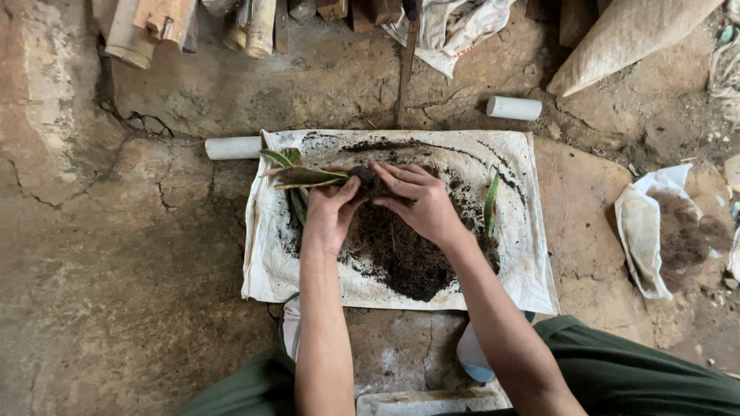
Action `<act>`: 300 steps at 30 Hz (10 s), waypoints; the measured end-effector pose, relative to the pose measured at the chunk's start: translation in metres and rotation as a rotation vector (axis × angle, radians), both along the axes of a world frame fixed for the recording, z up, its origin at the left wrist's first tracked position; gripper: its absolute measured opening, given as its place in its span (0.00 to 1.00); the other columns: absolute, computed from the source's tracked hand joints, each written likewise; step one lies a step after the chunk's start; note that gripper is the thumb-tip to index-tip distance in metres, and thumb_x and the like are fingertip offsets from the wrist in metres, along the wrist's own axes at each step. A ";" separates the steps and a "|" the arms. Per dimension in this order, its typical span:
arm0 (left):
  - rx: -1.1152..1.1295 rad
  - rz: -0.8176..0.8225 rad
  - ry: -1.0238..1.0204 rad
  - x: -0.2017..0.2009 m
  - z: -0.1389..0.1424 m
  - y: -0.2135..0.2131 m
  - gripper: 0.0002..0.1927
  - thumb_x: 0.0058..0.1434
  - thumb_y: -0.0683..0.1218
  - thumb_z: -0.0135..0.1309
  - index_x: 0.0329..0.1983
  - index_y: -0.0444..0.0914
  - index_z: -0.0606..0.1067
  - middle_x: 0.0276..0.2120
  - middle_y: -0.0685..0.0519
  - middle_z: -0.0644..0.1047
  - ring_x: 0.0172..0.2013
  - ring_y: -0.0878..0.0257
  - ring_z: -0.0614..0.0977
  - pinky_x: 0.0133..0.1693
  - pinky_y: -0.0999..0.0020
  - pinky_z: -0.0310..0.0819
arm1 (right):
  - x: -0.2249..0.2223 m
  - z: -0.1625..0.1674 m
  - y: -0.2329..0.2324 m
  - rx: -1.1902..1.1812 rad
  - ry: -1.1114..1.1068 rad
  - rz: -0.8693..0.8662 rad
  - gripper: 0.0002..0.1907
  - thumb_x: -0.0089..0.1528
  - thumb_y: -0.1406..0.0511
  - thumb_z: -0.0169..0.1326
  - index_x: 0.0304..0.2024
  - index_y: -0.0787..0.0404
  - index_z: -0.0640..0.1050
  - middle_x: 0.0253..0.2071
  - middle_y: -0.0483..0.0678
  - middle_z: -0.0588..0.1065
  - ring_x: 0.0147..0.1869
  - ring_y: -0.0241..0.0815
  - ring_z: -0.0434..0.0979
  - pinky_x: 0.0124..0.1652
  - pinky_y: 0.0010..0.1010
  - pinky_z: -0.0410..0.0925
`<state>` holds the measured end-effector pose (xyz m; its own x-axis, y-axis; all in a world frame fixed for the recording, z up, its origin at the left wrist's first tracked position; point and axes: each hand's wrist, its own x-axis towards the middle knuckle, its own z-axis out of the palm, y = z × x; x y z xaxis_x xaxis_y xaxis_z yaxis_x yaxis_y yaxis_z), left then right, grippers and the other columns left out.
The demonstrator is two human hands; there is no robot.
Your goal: The person sits on the floor and works a snake plant over a cloth, pulling old soil away from the root ball by hand and teasing the roots apart. They separate a plantlet from the main plant and set it aside with other divided leaves while continuing to strip soil from the roots.
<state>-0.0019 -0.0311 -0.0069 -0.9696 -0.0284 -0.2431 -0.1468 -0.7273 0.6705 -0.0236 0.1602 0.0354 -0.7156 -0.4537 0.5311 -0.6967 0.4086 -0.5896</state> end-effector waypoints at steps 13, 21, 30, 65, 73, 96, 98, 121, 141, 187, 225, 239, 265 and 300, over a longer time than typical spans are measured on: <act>-0.415 -0.208 0.029 0.000 -0.013 0.000 0.19 0.58 0.46 0.68 0.48 0.33 0.76 0.47 0.46 0.79 0.54 0.53 0.76 0.62 0.57 0.69 | 0.002 -0.036 -0.002 -0.115 -0.372 -0.097 0.26 0.57 0.70 0.66 0.59 0.57 0.80 0.51 0.52 0.82 0.48 0.45 0.88 0.47 0.30 0.81; -0.215 0.046 -0.078 -0.012 -0.040 0.066 0.59 0.53 0.51 0.66 0.76 0.46 0.37 0.68 0.47 0.61 0.70 0.56 0.61 0.70 0.51 0.46 | -0.003 -0.079 -0.014 0.037 -0.288 -0.186 0.29 0.60 0.76 0.60 0.63 0.53 0.77 0.69 0.50 0.73 0.60 0.47 0.82 0.54 0.35 0.78; 0.154 0.347 0.068 -0.020 -0.076 0.050 0.13 0.70 0.44 0.61 0.52 0.38 0.70 0.48 0.50 0.75 0.54 0.56 0.76 0.62 0.57 0.68 | 0.009 -0.089 -0.030 -0.394 -0.519 -0.171 0.34 0.68 0.80 0.52 0.76 0.62 0.65 0.82 0.54 0.53 0.81 0.56 0.54 0.74 0.41 0.56; 0.116 0.004 0.274 -0.006 0.004 0.029 0.10 0.71 0.51 0.55 0.49 0.42 0.73 0.40 0.46 0.81 0.59 0.44 0.80 0.62 0.50 0.74 | 0.019 -0.031 -0.023 -0.378 -0.436 -0.200 0.12 0.60 0.68 0.66 0.46 0.65 0.83 0.47 0.48 0.79 0.50 0.38 0.80 0.50 0.29 0.74; -0.032 0.173 0.110 -0.005 0.000 0.036 0.21 0.76 0.63 0.38 0.38 0.43 0.69 0.39 0.47 0.81 0.48 0.52 0.83 0.53 0.51 0.78 | 0.028 -0.026 -0.038 -0.559 -0.647 -0.211 0.17 0.61 0.69 0.64 0.52 0.63 0.78 0.48 0.47 0.80 0.52 0.36 0.81 0.53 0.28 0.76; -0.014 0.328 0.220 -0.006 0.021 0.049 0.17 0.76 0.56 0.48 0.39 0.38 0.67 0.26 0.58 0.65 0.29 0.65 0.66 0.38 0.66 0.64 | 0.029 -0.005 -0.034 -0.344 -0.499 -0.278 0.15 0.56 0.66 0.68 0.44 0.65 0.84 0.43 0.49 0.81 0.43 0.36 0.81 0.42 0.27 0.75; 0.040 0.347 0.261 -0.007 0.024 0.043 0.17 0.75 0.56 0.48 0.39 0.39 0.67 0.22 0.58 0.62 0.26 0.66 0.65 0.41 0.65 0.67 | 0.032 -0.005 -0.035 -0.424 -0.503 -0.169 0.12 0.62 0.66 0.63 0.45 0.67 0.83 0.44 0.49 0.81 0.46 0.36 0.81 0.46 0.27 0.74; 0.140 0.195 0.314 -0.001 0.036 0.024 0.18 0.74 0.59 0.50 0.41 0.39 0.73 0.16 0.61 0.64 0.21 0.65 0.64 0.47 0.64 0.67 | 0.020 0.005 0.003 -0.545 -0.544 -0.219 0.11 0.69 0.62 0.56 0.42 0.62 0.85 0.38 0.45 0.81 0.36 0.35 0.74 0.36 0.25 0.65; -0.014 -0.042 0.303 0.003 0.045 0.031 0.17 0.71 0.49 0.48 0.62 0.42 0.67 0.54 0.48 0.79 0.60 0.57 0.76 0.67 0.58 0.62 | 0.026 0.018 -0.011 -0.626 -0.594 -0.203 0.15 0.65 0.66 0.62 0.53 0.63 0.79 0.52 0.47 0.79 0.57 0.38 0.79 0.58 0.30 0.73; -0.050 0.137 -0.035 -0.010 0.022 0.025 0.16 0.70 0.46 0.51 0.57 0.33 0.72 0.48 0.43 0.83 0.48 0.53 0.85 0.52 0.60 0.82 | -0.017 -0.010 0.048 -0.476 -0.709 -0.182 0.12 0.68 0.68 0.56 0.54 0.61 0.82 0.49 0.49 0.82 0.51 0.37 0.81 0.51 0.27 0.74; -0.462 -0.026 -0.011 -0.009 0.003 0.038 0.19 0.68 0.49 0.54 0.59 0.36 0.77 0.47 0.52 0.83 0.47 0.63 0.84 0.49 0.64 0.82 | 0.002 -0.012 -0.001 -0.283 -0.342 -0.394 0.18 0.57 0.70 0.70 0.49 0.65 0.82 0.46 0.51 0.81 0.48 0.40 0.83 0.48 0.29 0.76; -0.488 0.041 -0.034 0.002 -0.014 0.051 0.16 0.73 0.49 0.52 0.54 0.33 0.79 0.42 0.54 0.81 0.40 0.65 0.78 0.45 0.64 0.73 | -0.001 -0.035 -0.008 -0.278 -0.277 -0.392 0.12 0.56 0.73 0.67 0.43 0.62 0.86 0.39 0.49 0.83 0.38 0.40 0.85 0.39 0.27 0.76; 0.060 0.069 0.227 -0.017 -0.028 0.019 0.17 0.77 0.53 0.47 0.60 0.37 0.68 0.27 0.57 0.68 0.26 0.69 0.70 0.31 0.68 0.73 | -0.018 -0.038 0.034 -0.568 -0.626 -0.264 0.25 0.73 0.69 0.53 0.72 0.62 0.68 0.48 0.50 0.84 0.50 0.35 0.84 0.51 0.30 0.78; -0.067 -0.128 0.201 -0.006 -0.008 0.025 0.41 0.61 0.34 0.39 0.81 0.36 0.52 0.70 0.48 0.65 0.63 0.62 0.71 0.67 0.64 0.65 | 0.007 0.009 -0.003 -0.122 -0.195 -0.167 0.29 0.60 0.81 0.53 0.62 0.59 0.78 0.45 0.54 0.76 0.46 0.46 0.79 0.46 0.33 0.73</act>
<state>-0.0081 -0.0061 -0.0151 -0.9950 0.0879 -0.0471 -0.0938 -0.6645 0.7413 -0.0163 0.1571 0.0445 -0.8690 -0.2619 0.4198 -0.4944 0.4260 -0.7577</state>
